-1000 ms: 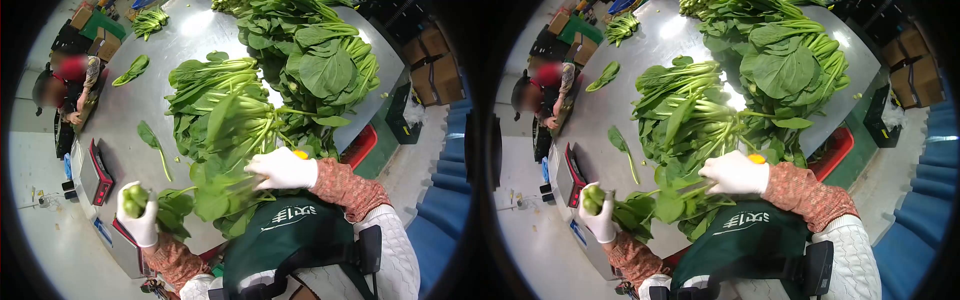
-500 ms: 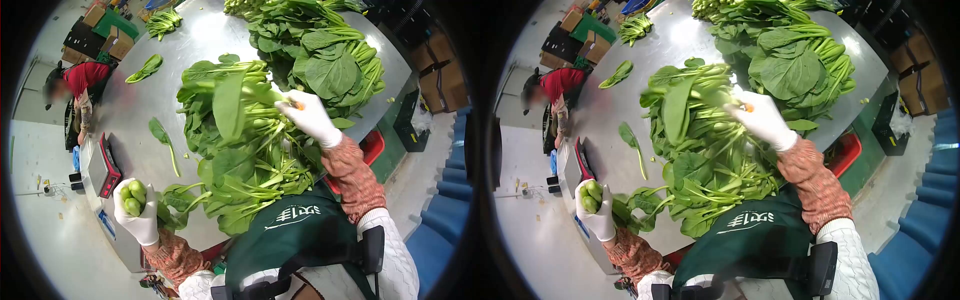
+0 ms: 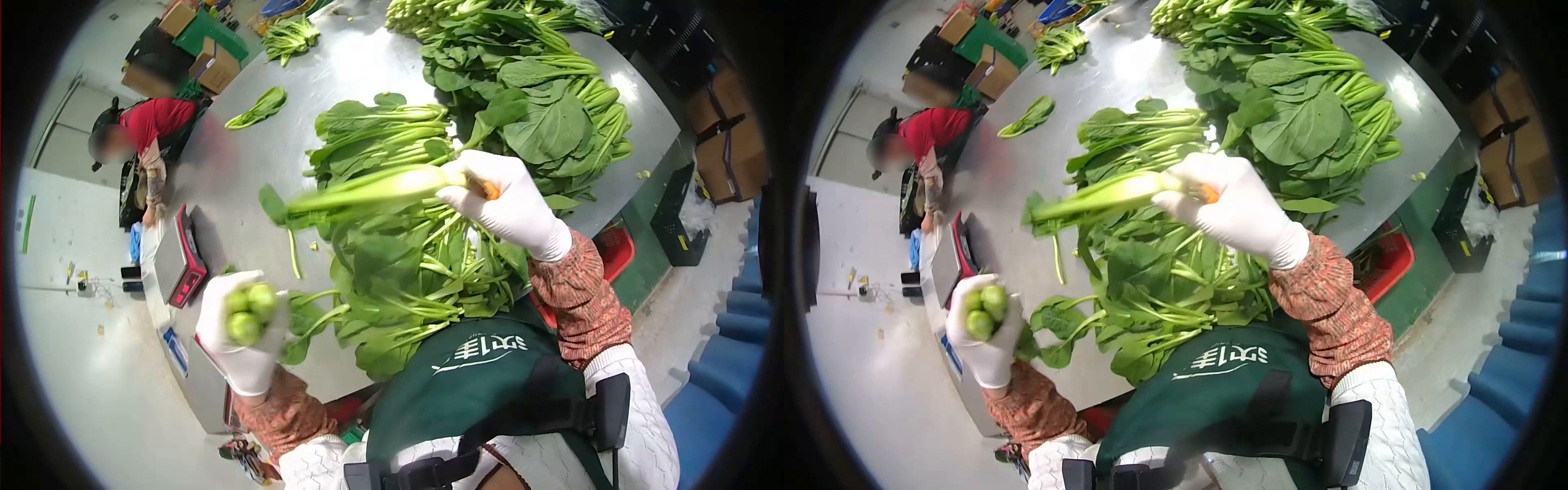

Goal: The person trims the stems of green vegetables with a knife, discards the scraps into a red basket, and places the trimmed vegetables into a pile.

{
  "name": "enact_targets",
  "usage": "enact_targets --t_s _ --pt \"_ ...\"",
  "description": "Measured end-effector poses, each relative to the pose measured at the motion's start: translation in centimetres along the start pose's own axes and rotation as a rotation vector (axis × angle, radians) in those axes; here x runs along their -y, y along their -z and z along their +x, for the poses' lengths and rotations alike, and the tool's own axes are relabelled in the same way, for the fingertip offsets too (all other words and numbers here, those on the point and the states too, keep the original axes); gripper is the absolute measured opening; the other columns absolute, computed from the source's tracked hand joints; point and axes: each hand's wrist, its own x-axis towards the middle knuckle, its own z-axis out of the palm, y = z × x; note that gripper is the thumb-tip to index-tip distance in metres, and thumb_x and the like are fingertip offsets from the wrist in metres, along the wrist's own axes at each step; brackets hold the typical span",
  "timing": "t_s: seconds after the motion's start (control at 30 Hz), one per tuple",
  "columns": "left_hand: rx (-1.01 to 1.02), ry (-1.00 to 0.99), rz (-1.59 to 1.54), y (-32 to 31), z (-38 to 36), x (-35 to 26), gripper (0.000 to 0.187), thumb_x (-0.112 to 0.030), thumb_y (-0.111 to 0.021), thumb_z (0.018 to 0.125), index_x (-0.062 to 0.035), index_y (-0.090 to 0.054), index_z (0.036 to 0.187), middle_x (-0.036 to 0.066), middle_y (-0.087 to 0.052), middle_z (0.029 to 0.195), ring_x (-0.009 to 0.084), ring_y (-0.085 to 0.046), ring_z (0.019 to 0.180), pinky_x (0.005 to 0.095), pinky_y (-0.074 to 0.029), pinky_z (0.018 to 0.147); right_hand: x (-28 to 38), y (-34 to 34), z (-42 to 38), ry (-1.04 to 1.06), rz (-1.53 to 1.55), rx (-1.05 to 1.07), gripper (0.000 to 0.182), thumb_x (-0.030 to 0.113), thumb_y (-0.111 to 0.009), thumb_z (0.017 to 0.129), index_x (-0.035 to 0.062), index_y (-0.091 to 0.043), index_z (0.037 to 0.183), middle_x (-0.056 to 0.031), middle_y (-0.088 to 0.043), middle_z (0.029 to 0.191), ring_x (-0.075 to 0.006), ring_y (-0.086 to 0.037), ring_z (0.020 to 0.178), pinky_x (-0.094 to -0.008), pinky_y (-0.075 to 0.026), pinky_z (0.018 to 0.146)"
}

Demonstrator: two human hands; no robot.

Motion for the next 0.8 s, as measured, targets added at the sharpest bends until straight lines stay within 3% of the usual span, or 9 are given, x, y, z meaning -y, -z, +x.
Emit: enact_targets --t_s 0.03,0.07,0.13,0.23,0.4,0.63,0.67,0.73,0.8 --pt "0.041 -0.183 0.024 -0.9 0.6 -0.9 0.032 0.002 -0.076 0.069 -0.0048 -0.065 0.098 0.01 -0.064 0.105 0.0211 -0.061 0.096 0.0329 -0.048 0.089 1.1 -0.6 0.0 -0.03 0.016 0.045 0.019 0.015 -0.078 0.084 0.0024 -0.068 0.093 -0.0061 -0.061 0.076 -0.0172 -0.053 0.065 -0.0294 -0.046 0.063" --pt "0.084 -0.365 0.049 -2.2 1.4 -2.0 0.033 -0.001 -0.078 0.065 -0.0061 -0.065 0.095 0.014 -0.064 0.113 0.0277 -0.062 0.105 0.0376 -0.047 0.094 1.1 -1.2 0.1 0.19 -0.145 0.072 0.02 0.015 -0.079 0.082 0.0027 -0.067 0.092 -0.0062 -0.058 0.073 -0.0183 -0.054 0.064 -0.0306 -0.046 0.061" --pt "0.305 -0.452 -0.062 -4.2 2.1 -3.6 0.032 -0.005 -0.08 0.061 -0.0084 -0.065 0.09 0.02 -0.059 0.128 0.0368 -0.057 0.119 0.0432 -0.043 0.102 2.4 -2.6 -0.3 0.285 -0.034 0.199 0.02 0.015 -0.079 0.082 0.0019 -0.067 0.092 -0.0063 -0.056 0.072 -0.0198 -0.055 0.064 -0.0317 -0.046 0.061" --pt "0.54 -0.28 -0.482 -7.0 1.0 -2.8 0.04 -0.008 -0.085 0.06 -0.0086 -0.066 0.095 0.021 -0.054 0.126 0.0386 -0.056 0.115 0.0426 -0.046 0.098 3.3 -2.3 -0.8 0.204 0.021 0.273 0.02 0.007 -0.076 0.082 0.0015 -0.067 0.099 -0.0074 -0.059 0.075 -0.0189 -0.056 0.064 -0.0294 -0.045 0.06" --pt "0.381 -0.319 -0.362 -8.4 0.3 -2.9 0.038 -0.006 -0.085 0.059 -0.0076 -0.066 0.092 0.021 -0.056 0.112 0.0368 -0.058 0.105 0.0414 -0.05 0.088 0.8 -3.2 -3.1 0.161 -0.236 0.032 0.017 0.009 -0.068 0.085 0.0056 -0.067 0.102 -0.0109 -0.067 0.085 -0.029 -0.066 0.074 -0.0358 -0.052 0.065" --pt "0.335 -0.384 -0.234 -8.5 -0.6 -2.7 0.036 -0.01 -0.085 0.058 -0.0084 -0.067 0.09 0.021 -0.057 0.111 0.0386 -0.059 0.101 0.0428 -0.051 0.085 -2.9 -4.5 -4.5 -0.101 -0.217 0.226 0.023 0.005 -0.063 0.081 0.0053 -0.068 0.104 -0.0144 -0.071 0.085 -0.033 -0.069 0.079 -0.0398 -0.055 0.069" --pt "0.296 -0.396 -0.235 -7.8 -0.5 -2.5 0.035 -0.01 -0.084 0.06 -0.0084 -0.067 0.091 0.021 -0.057 0.112 0.0378 -0.06 0.102 0.0438 -0.051 0.086 -4.7 -4.3 -4.6 -0.204 -0.417 0.226 0.022 0.004 -0.059 0.083 0.0029 -0.069 0.103 -0.0163 -0.071 0.083 -0.0307 -0.071 0.075 -0.0379 -0.056 0.069" --pt "0.215 -0.414 -0.233 -5.6 0.2 -1.2 0.033 -0.01 -0.082 0.063 -0.0083 -0.067 0.093 0.021 -0.058 0.115 0.0364 -0.06 0.103 0.0459 -0.05 0.087 -7.0 -3.5 -5.6 -0.414 -0.146 0.2 0.027 -0.001 -0.053 0.084 -0.0023 -0.067 0.107 -0.0148 -0.07 0.083 -0.0185 -0.07 0.065 -0.0315 -0.053 0.064" --pt "0.034 -0.188 -0.634 -3.4 0.2 2.5 0.033 -0.014 -0.075 0.073 -0.0086 -0.064 0.104 0.021 -0.057 0.123 0.0337 -0.059 0.11 0.0487 -0.048 0.094 -6.1 -3.2 -6.2 -0.348 -0.097 0.148 0.027 -0.001 -0.051 0.084 -0.0043 -0.066 0.107 -0.0111 -0.067 0.079 -0.0142 -0.07 0.067 -0.0286 -0.052 0.061"
